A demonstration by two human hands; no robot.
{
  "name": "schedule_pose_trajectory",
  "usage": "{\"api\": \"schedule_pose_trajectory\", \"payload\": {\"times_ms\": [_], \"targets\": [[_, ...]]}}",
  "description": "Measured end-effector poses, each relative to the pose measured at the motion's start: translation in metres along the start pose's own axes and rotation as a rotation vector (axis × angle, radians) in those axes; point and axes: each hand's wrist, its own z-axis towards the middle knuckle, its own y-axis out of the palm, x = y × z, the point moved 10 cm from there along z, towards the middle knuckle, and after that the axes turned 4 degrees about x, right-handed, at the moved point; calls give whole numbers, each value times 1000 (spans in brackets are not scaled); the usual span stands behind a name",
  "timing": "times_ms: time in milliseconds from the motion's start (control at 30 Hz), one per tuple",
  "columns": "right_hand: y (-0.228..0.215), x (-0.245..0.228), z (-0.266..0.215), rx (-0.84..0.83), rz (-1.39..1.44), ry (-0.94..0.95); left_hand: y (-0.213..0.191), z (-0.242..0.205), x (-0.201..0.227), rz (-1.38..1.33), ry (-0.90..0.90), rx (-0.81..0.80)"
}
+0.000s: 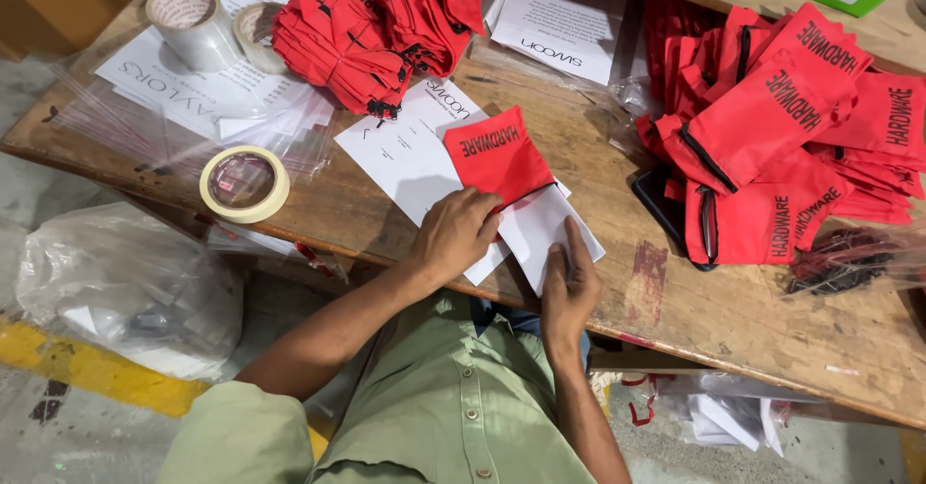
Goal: The person folds several instruction papers and places them into red drawstring bags, then handles various boxes for sandpaper and drill parts by hand.
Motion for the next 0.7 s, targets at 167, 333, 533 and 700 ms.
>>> {"api": "schedule_pose_trajectory", "payload": {"times_ms": [167, 333, 533, 700], "targets": [[0, -18, 5, -50, 137, -256, 16, -8, -10, 30, 36, -17], [2, -18, 4, -2, 52, -87, 14, -9, 3, -20, 55, -33], [12, -17, 3, -105, 7, -246, -11, 8, 27, 43, 103, 39], [13, -24, 1, -144, 33, -313, 21, 32, 3, 136, 147, 103]]}}
